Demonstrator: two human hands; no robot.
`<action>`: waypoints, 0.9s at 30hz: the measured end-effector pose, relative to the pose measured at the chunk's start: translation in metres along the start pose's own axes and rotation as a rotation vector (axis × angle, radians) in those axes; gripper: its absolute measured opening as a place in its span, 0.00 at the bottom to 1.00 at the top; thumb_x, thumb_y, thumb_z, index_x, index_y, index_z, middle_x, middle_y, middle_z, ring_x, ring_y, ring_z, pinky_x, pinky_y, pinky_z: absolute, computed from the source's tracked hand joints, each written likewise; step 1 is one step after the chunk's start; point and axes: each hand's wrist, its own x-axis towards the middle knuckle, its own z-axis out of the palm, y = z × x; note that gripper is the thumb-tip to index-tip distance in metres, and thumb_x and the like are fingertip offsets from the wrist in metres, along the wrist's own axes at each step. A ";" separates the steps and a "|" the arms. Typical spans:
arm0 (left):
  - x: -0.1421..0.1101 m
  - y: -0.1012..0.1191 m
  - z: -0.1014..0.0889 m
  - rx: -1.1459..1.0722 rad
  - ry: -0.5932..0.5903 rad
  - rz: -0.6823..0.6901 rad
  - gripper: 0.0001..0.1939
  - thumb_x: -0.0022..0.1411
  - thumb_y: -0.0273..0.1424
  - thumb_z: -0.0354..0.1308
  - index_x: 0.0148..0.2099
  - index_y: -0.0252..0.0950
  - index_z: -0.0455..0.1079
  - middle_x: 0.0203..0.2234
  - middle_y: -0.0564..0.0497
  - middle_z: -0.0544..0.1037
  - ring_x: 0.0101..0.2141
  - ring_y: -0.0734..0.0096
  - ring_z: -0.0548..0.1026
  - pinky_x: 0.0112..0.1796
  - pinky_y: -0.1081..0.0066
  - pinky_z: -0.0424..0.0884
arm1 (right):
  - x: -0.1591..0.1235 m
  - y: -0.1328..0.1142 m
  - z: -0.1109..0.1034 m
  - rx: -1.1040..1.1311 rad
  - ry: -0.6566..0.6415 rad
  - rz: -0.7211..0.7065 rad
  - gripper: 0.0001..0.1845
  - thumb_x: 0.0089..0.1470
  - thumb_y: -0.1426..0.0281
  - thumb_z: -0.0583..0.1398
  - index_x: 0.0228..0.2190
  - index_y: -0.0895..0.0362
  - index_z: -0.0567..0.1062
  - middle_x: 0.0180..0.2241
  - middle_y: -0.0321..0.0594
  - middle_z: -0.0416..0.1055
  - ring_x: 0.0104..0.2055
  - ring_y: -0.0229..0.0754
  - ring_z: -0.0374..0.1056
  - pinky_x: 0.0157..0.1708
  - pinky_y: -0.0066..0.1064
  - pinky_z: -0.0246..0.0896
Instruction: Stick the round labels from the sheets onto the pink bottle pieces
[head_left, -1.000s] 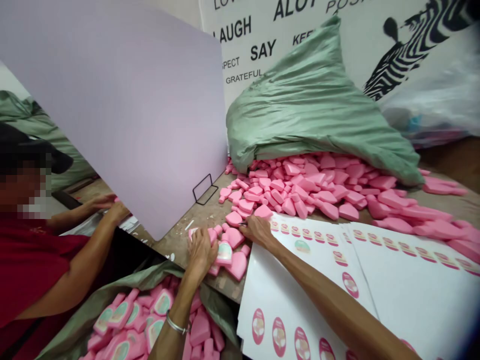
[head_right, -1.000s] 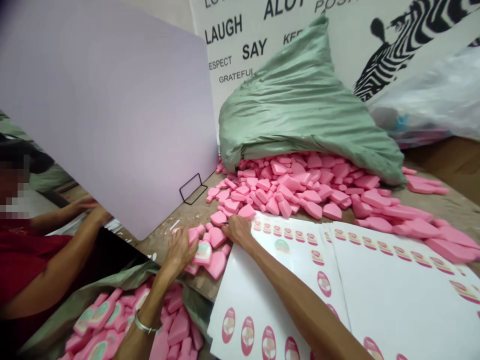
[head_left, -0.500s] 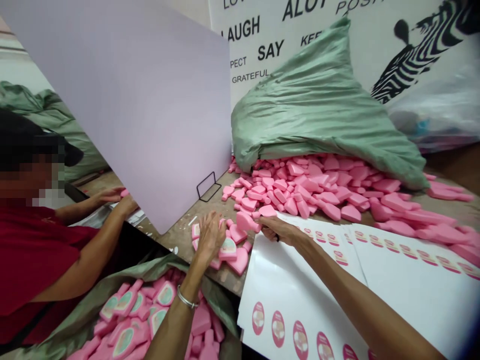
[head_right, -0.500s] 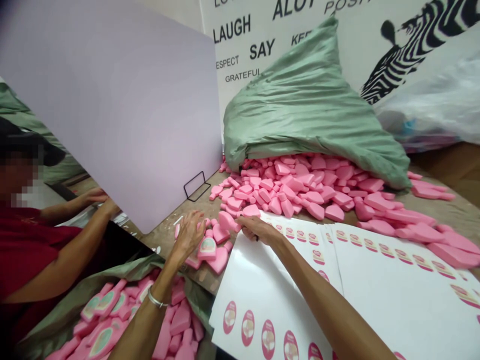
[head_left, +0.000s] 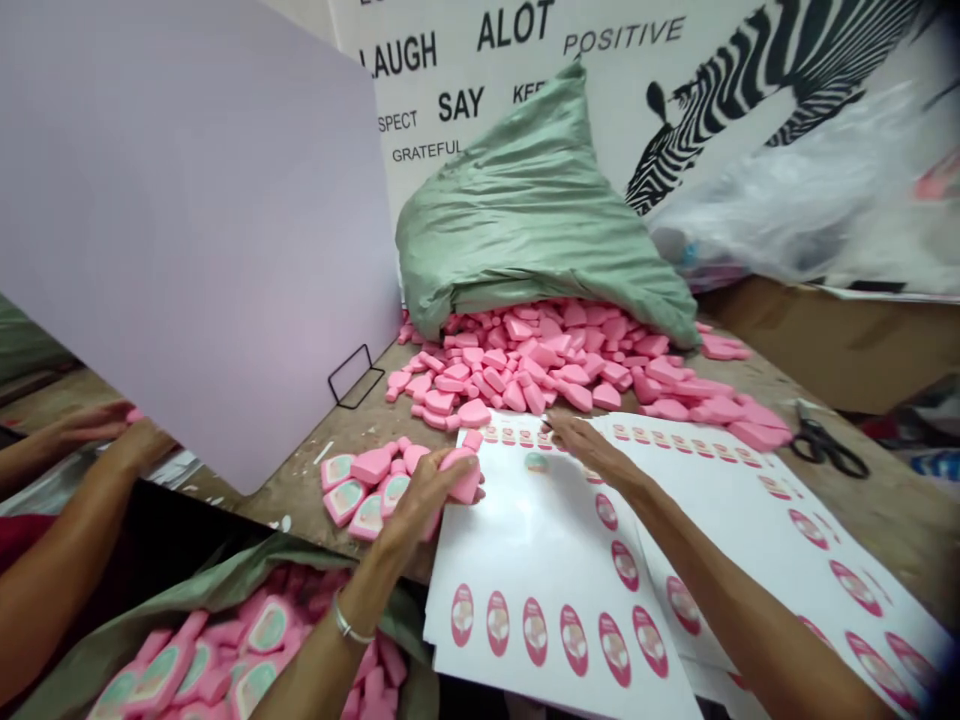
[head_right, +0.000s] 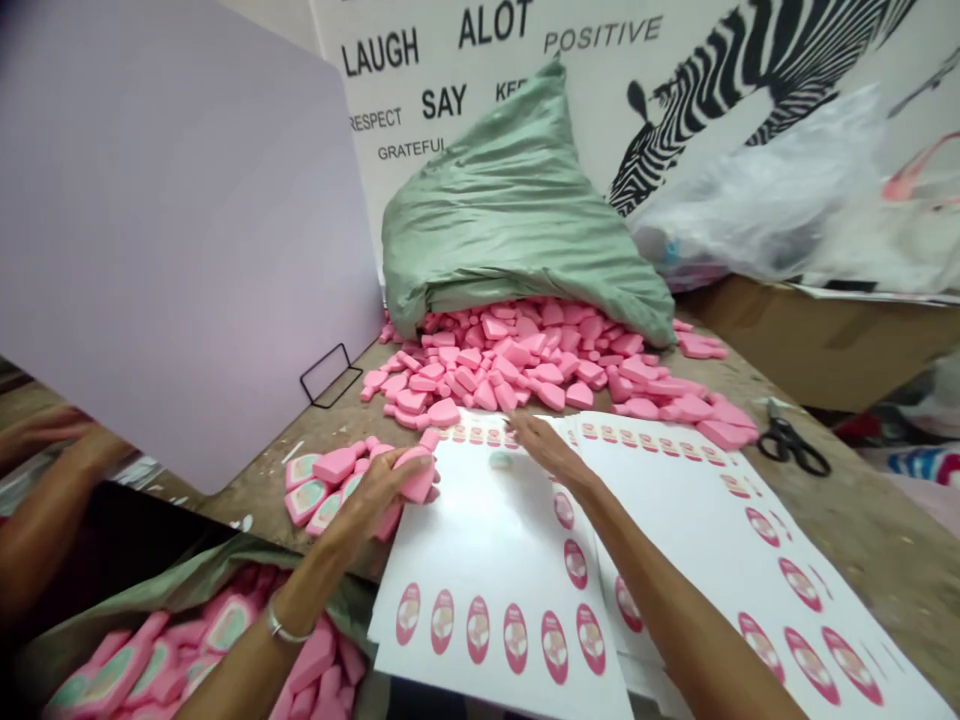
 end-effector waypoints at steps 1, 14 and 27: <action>0.008 -0.006 0.010 -0.081 0.026 -0.013 0.16 0.54 0.41 0.60 0.37 0.32 0.69 0.28 0.47 0.76 0.27 0.69 0.75 0.31 0.68 0.73 | 0.000 0.013 -0.005 -0.060 0.061 0.016 0.18 0.54 0.55 0.51 0.27 0.56 0.70 0.24 0.37 0.69 0.26 0.38 0.61 0.26 0.29 0.53; 0.060 -0.046 0.080 -0.055 0.022 -0.008 0.24 0.51 0.46 0.62 0.40 0.31 0.65 0.31 0.46 0.73 0.25 0.63 0.78 0.23 0.73 0.72 | -0.020 0.046 0.021 -0.537 0.209 -0.209 0.08 0.56 0.67 0.53 0.28 0.56 0.70 0.30 0.43 0.72 0.36 0.45 0.62 0.37 0.34 0.49; 0.056 -0.042 0.077 -0.072 -0.009 0.009 0.24 0.52 0.48 0.60 0.40 0.32 0.64 0.30 0.47 0.72 0.27 0.59 0.79 0.24 0.72 0.73 | -0.026 0.049 0.017 -0.574 0.256 -0.276 0.08 0.56 0.68 0.54 0.27 0.56 0.69 0.29 0.40 0.72 0.34 0.43 0.62 0.35 0.34 0.47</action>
